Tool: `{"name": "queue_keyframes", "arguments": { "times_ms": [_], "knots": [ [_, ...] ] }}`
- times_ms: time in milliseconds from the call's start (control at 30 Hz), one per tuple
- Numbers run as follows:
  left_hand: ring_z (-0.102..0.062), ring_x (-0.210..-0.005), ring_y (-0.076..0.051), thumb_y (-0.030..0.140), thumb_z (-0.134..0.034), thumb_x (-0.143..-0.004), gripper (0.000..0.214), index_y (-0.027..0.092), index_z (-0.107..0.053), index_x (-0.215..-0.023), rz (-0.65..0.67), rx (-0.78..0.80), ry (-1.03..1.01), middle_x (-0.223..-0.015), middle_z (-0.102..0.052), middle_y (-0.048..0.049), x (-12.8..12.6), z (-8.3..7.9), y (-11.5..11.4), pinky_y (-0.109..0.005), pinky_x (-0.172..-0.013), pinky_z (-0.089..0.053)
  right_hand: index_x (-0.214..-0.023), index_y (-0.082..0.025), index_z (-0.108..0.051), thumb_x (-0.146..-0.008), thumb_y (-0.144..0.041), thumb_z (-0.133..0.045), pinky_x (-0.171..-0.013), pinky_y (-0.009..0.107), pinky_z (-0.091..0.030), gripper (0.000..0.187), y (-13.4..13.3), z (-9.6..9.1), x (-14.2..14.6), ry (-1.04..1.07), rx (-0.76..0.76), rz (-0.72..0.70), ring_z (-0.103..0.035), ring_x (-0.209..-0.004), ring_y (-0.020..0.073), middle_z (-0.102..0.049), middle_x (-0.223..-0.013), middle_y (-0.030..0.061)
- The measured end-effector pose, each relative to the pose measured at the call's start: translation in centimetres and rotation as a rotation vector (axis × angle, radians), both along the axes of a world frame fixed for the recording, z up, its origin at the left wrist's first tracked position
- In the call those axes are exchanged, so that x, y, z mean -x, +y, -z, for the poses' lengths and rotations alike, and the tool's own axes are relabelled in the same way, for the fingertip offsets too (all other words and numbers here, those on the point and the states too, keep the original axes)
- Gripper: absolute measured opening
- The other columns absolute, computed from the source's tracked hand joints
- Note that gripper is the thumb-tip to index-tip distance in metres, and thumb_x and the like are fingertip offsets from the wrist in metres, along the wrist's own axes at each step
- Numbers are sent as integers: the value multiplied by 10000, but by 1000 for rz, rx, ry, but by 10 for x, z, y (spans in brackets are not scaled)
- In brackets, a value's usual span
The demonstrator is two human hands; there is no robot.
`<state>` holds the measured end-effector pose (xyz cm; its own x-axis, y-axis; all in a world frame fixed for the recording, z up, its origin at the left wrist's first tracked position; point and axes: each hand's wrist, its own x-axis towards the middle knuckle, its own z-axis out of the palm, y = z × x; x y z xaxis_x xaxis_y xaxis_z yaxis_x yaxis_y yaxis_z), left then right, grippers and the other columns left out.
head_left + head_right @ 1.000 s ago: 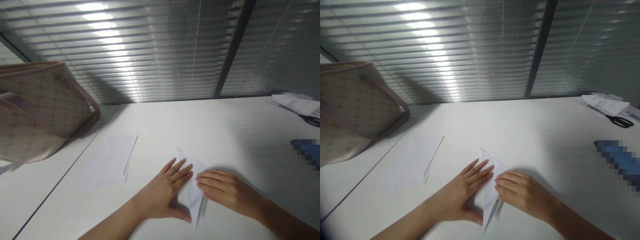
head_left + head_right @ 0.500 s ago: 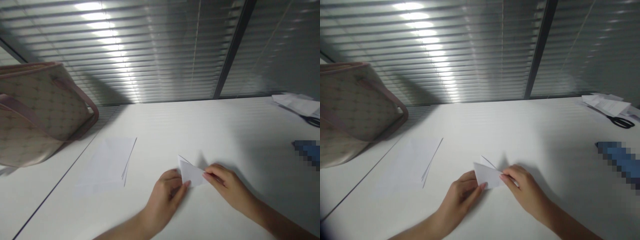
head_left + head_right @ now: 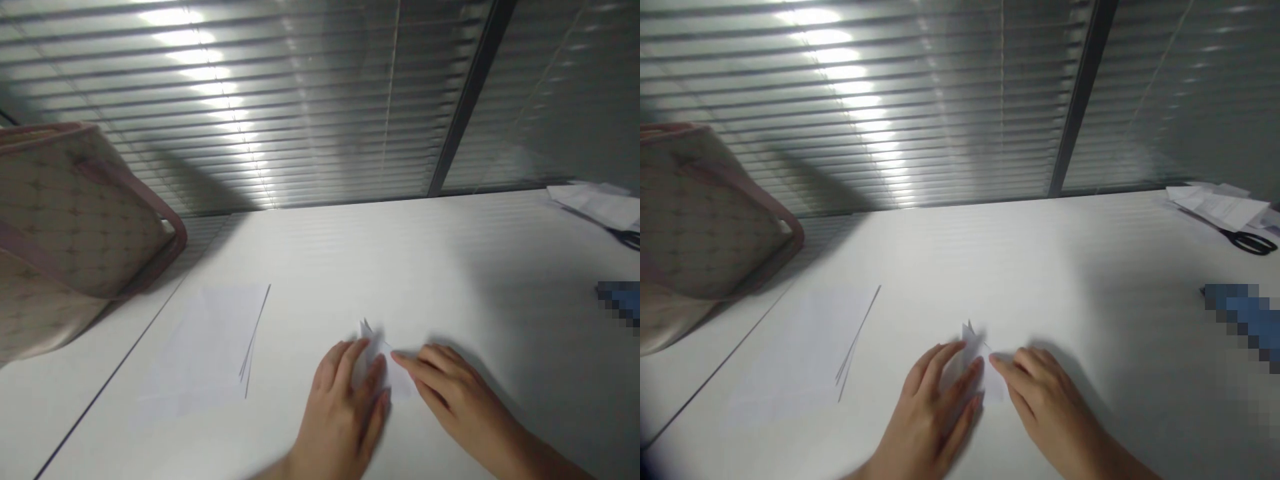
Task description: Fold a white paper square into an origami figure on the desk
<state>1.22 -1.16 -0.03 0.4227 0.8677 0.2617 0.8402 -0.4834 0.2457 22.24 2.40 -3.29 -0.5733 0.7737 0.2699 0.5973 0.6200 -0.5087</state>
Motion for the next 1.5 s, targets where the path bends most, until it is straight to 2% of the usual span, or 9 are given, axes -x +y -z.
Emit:
{"name": "queue_keyframes", "arguments": {
  "times_ms": [133,300,533,700,900,1033,1267,1400,1500],
  "knots": [
    [-405,-1339,-305,260,-482,-925,447,84,-501,-1336,167,-31,179,-1426,-477,-140,3,1,2,-492,-1079,-412,-1301,-224,-531,-946,-119,-349,-712,359,-542,412,-4,3,0,-40,-20,1,-614,-791,200,-614,-844,59],
    [-412,-1340,-286,364,-477,-943,522,104,-436,-1394,180,30,212,-1437,-451,-155,8,-4,10,-442,-1056,-446,-1294,-192,-533,-940,-152,-390,-678,374,-554,384,-3,-1,0,-91,-70,-25,-620,-749,216,-633,-825,67],
    [-348,-1373,-287,424,-518,-916,595,117,-412,-1414,235,77,213,-1455,-420,-162,12,-10,11,-439,-1085,-399,-1261,-189,-568,-898,-69,-392,-649,263,-569,421,8,-19,-9,-49,-56,-139,-647,-708,170,-675,-782,49],
    [-367,-1368,-236,430,-449,-958,548,123,-416,-1411,271,55,210,-1460,-424,-128,11,-3,5,-360,-1096,-382,-1250,-220,-558,-903,-134,-464,-759,265,-587,370,10,-26,-23,-96,-43,-113,-690,-870,173,-711,-967,56],
    [-385,-1357,-233,434,-427,-962,548,113,-425,-1406,281,24,209,-1455,-430,-100,10,-1,5,-349,-1082,-402,-1200,-197,-555,-939,-285,-464,-696,303,-610,290,4,-25,6,-82,5,37,-710,-819,202,-705,-976,83],
    [-395,-1353,-216,430,-456,-945,564,71,-452,-1380,253,19,188,-1452,-435,-91,11,-2,7,-309,-1071,-416,-1109,-213,-590,-950,-267,-437,-666,332,-610,227,8,-20,22,-70,74,103,-709,-790,212,-697,-962,74],
    [-459,-1309,-236,374,-472,-945,468,100,-535,-1320,234,-64,154,-1387,-521,-99,14,-2,5,-345,-1074,-421,-1194,-224,-559,-949,-152,-406,-680,297,-588,298,6,-12,9,-31,33,9,-696,-761,185,-691,-883,48],
    [-520,-1256,-236,329,-455,-963,400,129,-567,-1291,234,-95,166,-1353,-564,-51,15,1,-3,-355,-1063,-437,-1205,-260,-540,-933,-104,-394,-690,275,-571,346,9,-19,-1,-39,131,-101,-686,-814,169,-691,-924,21],
    [-504,-1271,-236,342,-460,-967,406,139,-554,-1305,246,-97,192,-1366,-552,-47,14,2,-8,-354,-1064,-435,-1132,-253,-560,-939,-128,-406,-669,291,-566,277,9,-27,-1,-62,124,-72,-684,-788,173,-690,-908,17]
  ]
}}
